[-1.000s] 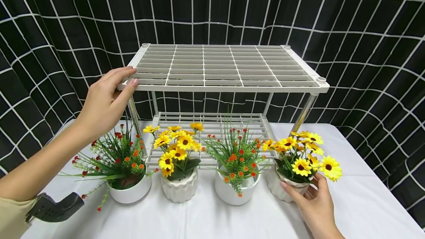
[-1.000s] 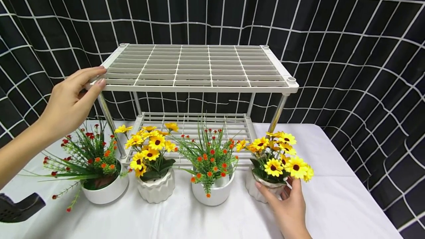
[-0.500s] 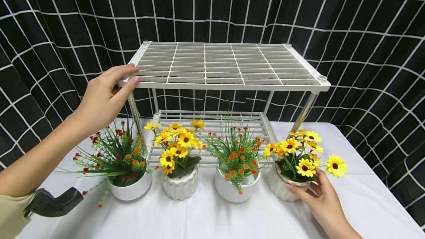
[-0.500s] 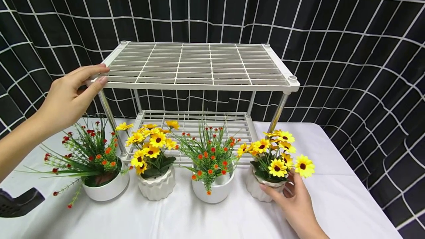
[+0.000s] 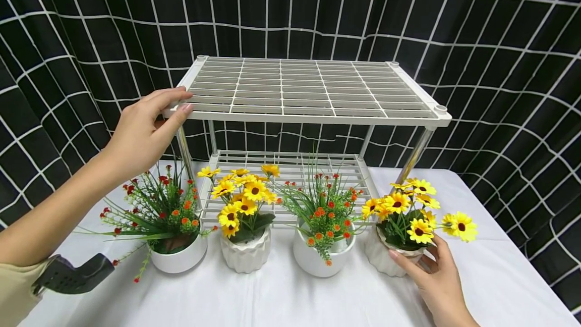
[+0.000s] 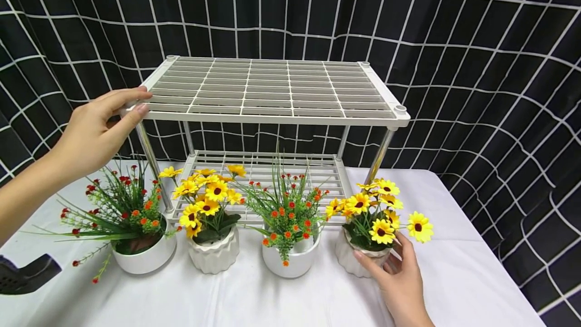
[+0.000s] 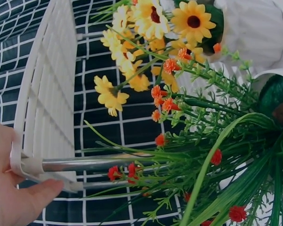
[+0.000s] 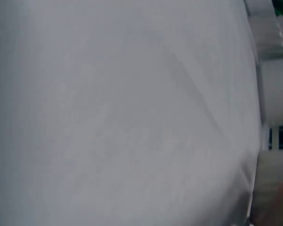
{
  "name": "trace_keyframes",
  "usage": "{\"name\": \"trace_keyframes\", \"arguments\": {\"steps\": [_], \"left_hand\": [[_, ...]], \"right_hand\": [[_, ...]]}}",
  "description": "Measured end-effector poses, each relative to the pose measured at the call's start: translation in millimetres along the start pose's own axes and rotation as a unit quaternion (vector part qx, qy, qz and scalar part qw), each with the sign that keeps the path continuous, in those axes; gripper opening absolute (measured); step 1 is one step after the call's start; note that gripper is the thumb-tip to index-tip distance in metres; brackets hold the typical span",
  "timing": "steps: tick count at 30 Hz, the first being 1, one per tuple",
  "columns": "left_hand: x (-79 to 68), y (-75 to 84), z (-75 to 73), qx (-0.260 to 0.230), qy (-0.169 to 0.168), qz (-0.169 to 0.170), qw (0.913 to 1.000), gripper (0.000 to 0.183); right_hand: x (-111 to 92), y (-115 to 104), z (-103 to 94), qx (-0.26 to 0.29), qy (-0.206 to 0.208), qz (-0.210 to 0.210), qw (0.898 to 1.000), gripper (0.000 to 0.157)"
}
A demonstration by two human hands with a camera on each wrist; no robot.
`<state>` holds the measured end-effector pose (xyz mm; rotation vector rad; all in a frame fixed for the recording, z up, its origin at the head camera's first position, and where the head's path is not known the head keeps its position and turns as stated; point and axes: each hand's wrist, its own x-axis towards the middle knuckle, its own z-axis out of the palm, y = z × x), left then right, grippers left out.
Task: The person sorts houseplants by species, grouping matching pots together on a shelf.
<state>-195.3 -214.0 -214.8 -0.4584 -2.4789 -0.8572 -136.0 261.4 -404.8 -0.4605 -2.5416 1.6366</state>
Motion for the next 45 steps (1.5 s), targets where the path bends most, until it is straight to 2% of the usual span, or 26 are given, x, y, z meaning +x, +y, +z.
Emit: {"name": "trace_keyframes", "arguments": {"steps": [2,8,14,19,24,27,37,41,45], "left_hand": [[-0.4,0.0,-0.9,0.001,-0.002,-0.002,1.0,0.044],[-1.4,-0.4,-2.6,-0.001,-0.001,-0.006,1.0,0.044],[-0.8,-0.9,-3.2,-0.001,0.004,-0.004,1.0,0.044],[-0.9,-1.7,-3.2,0.003,0.008,0.001,1.0,0.043],[-0.5,-2.4,-4.0,0.008,0.011,0.011,0.9998,0.042],[0.3,-2.3,-5.1,0.016,0.008,0.012,0.9998,0.043],[1.8,-1.0,-8.2,0.056,-0.019,0.022,0.998,0.047],[1.9,-2.1,-7.2,0.061,-0.015,0.03,0.9976,0.047],[2.4,-3.5,-4.0,0.044,0.002,0.034,0.9985,0.047]], "right_hand": [[-3,-5,9.0,0.021,0.033,0.011,0.999,0.101],[-7,-12,26.7,0.05,0.097,0.002,0.994,0.097],[-6,-13,30.6,0.055,0.118,-0.009,0.991,0.097],[-7,-13,29.7,0.028,0.129,-0.018,0.991,0.094],[-9,-15,25.7,0.012,0.144,-0.059,0.988,0.086],[-9,-19,20.3,0.013,0.139,-0.069,0.988,0.085],[-13,-41,-10.0,0.007,0.083,-0.03,0.996,0.083],[-13,-49,-22.8,-0.007,0.067,-0.018,0.998,0.087],[-11,-55,-35.6,-0.024,0.051,-0.009,0.998,0.094]]}}
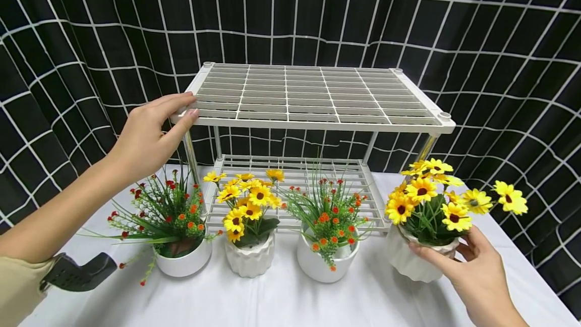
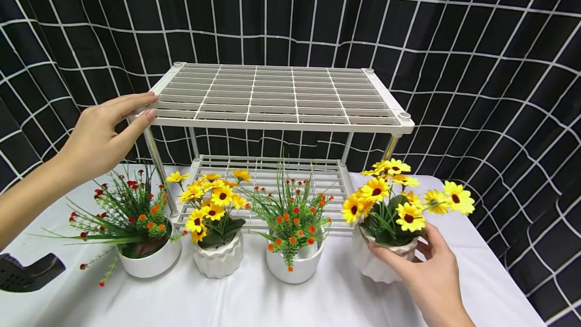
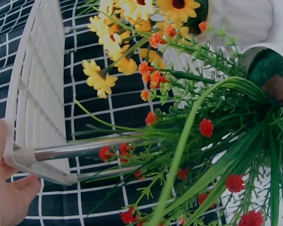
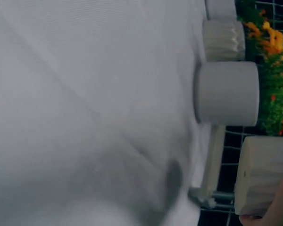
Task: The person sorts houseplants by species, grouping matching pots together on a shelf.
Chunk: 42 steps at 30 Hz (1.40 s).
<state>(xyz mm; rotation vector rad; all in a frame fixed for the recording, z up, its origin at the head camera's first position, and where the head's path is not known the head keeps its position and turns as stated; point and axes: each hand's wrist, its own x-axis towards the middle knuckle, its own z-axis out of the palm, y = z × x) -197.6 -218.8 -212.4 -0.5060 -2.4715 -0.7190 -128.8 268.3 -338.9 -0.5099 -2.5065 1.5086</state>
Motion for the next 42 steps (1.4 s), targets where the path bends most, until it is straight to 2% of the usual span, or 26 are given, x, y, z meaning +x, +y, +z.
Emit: {"name": "trace_keyframes", "arguments": {"steps": [3,6,9,15,18,21,28,34,42], "left_hand": [[1.7,-0.4,1.6,-0.009,0.014,0.0,0.9999,0.045],[3.2,-1.0,0.9,-0.012,0.021,-0.001,0.9997,0.044],[3.9,-1.7,-0.5,-0.01,0.02,0.003,0.9997,0.044],[4.7,-4.0,-4.4,0.02,0.014,0.048,0.9985,0.04],[5.2,-5.9,-5.5,0.034,0.011,0.073,0.9967,0.037],[5.3,-7.3,-5.3,0.039,0.011,0.084,0.9956,0.035],[6.4,-6.0,-4.5,0.04,0.007,0.088,0.9953,0.034],[9.4,-1.8,-8.1,0.045,-0.005,0.077,0.996,0.033],[8.2,0.0,-8.7,0.051,-0.009,0.067,0.9964,0.033]], "right_hand": [[0,-4,-9.0,-0.002,-0.012,-0.016,1.0,0.093],[-1,-6,-16.0,0.007,-0.015,-0.073,0.997,0.083],[-2,-13,-22.5,0.005,-0.023,-0.102,0.994,0.076],[-2,-32,-35.1,-0.021,-0.058,-0.111,0.992,0.073],[-4,-42,-39.0,-0.021,-0.067,-0.127,0.989,0.068],[-5,-54,-40.5,-0.012,-0.076,-0.142,0.987,0.068],[-6,-85,-43.9,-0.017,-0.099,-0.165,0.981,0.07],[-2,-111,-46.0,-0.013,-0.113,-0.187,0.976,0.073],[0,-146,-44.9,-0.004,-0.144,-0.196,0.97,0.065]]}}
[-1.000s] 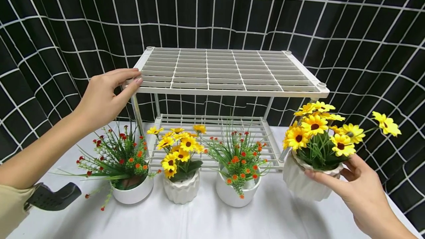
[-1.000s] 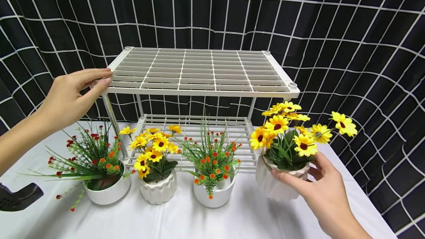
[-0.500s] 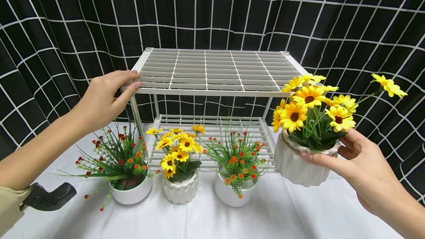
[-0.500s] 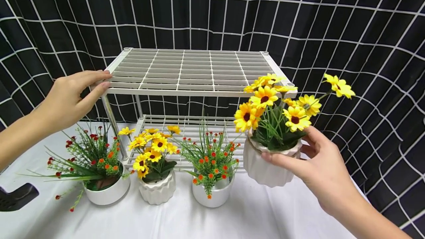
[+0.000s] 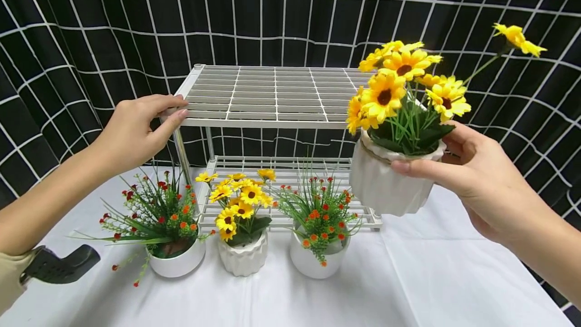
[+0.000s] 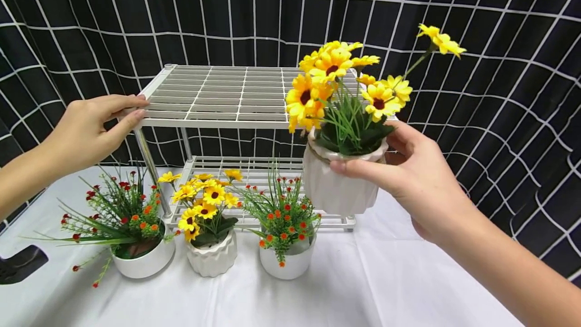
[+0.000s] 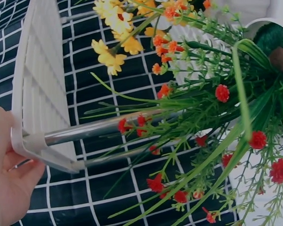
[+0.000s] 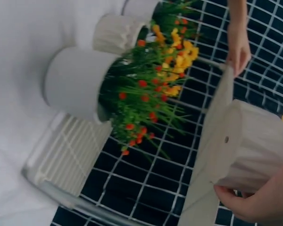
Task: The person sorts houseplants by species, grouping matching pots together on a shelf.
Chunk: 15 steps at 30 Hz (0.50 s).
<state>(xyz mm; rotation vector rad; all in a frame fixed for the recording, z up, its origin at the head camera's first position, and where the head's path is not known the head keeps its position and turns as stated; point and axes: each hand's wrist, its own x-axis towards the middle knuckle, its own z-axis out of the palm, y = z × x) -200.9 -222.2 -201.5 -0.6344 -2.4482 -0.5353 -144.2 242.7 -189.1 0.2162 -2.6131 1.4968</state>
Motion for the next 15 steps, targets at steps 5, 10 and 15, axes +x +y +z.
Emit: {"name": "trace_keyframes", "arguments": {"steps": [5,10,15], "left_hand": [[-0.5,-1.8,1.1,0.005,0.009,-0.005,0.9999,0.033],[-0.8,-1.8,1.7,0.008,0.007,-0.017,0.9998,0.034],[-0.7,-1.8,2.2,0.007,0.014,-0.017,0.9997,0.034]], "right_hand": [[15,-21,6.7,0.026,-0.017,-0.003,1.0,0.066],[32,-41,15.1,0.068,-0.029,0.0,0.997,0.07],[46,-62,24.4,0.094,-0.031,-0.014,0.995,0.071]]}}
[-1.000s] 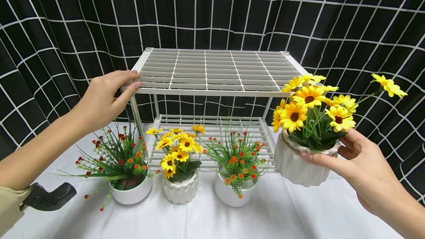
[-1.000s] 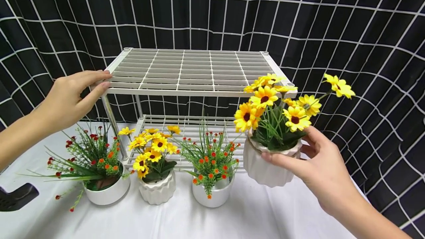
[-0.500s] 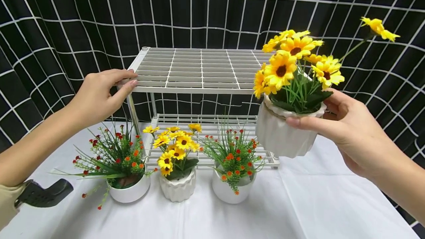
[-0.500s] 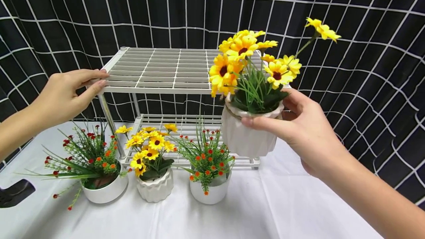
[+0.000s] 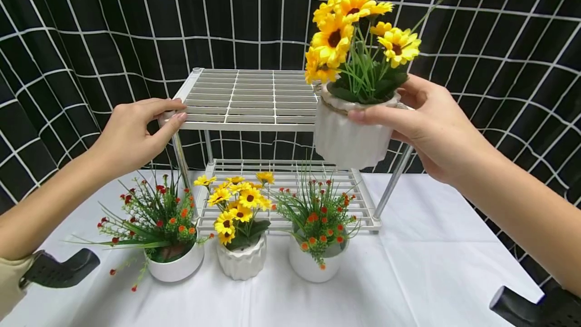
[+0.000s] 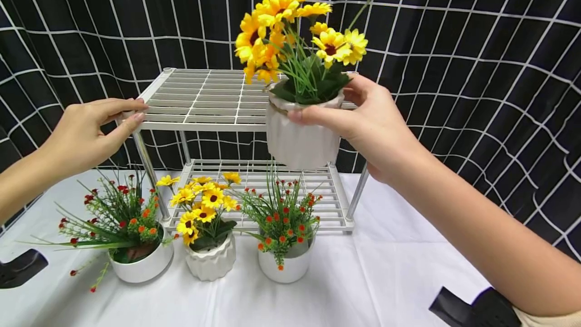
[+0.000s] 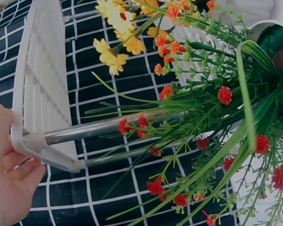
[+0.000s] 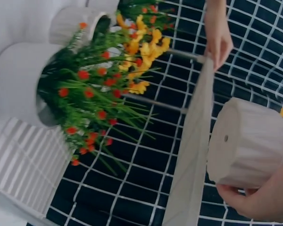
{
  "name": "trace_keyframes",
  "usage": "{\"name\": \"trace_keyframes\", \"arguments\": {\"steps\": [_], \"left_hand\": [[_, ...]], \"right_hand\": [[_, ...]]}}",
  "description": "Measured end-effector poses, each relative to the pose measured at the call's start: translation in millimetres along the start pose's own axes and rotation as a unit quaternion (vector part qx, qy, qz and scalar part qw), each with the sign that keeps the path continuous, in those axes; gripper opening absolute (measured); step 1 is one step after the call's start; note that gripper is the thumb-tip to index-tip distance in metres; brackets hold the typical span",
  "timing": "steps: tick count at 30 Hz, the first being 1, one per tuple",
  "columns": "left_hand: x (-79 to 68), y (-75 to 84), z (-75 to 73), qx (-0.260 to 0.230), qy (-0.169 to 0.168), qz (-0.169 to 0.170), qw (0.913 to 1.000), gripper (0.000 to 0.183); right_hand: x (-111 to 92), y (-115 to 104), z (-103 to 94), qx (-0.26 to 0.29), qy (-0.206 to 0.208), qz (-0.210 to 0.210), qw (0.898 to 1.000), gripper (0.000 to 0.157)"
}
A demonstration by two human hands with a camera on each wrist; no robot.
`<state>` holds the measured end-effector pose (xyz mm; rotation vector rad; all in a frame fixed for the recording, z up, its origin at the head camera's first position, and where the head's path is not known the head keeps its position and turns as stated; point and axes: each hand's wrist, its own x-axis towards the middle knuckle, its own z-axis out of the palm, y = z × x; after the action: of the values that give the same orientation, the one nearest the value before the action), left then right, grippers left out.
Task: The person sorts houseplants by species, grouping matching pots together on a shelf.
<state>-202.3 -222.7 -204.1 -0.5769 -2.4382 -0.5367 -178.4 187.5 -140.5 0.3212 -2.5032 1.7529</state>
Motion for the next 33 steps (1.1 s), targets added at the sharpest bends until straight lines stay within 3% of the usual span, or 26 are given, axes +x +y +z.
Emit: {"name": "trace_keyframes", "arguments": {"steps": [12,19,33], "left_hand": [[-1.3,-2.8,0.3,-0.037,0.003,-0.019,0.9991,0.036],[0.0,-2.1,-0.3,-0.058,-0.001,-0.036,0.9976,0.037],[0.4,-3.0,-1.8,-0.054,-0.002,-0.042,0.9977,0.037]], "right_hand": [[32,-33,36.0,0.01,-0.002,-0.027,1.0,0.069],[49,-43,58.7,0.0,0.001,-0.031,1.0,0.061],[85,-55,104.0,0.033,0.0,-0.046,0.998,0.066]]}}
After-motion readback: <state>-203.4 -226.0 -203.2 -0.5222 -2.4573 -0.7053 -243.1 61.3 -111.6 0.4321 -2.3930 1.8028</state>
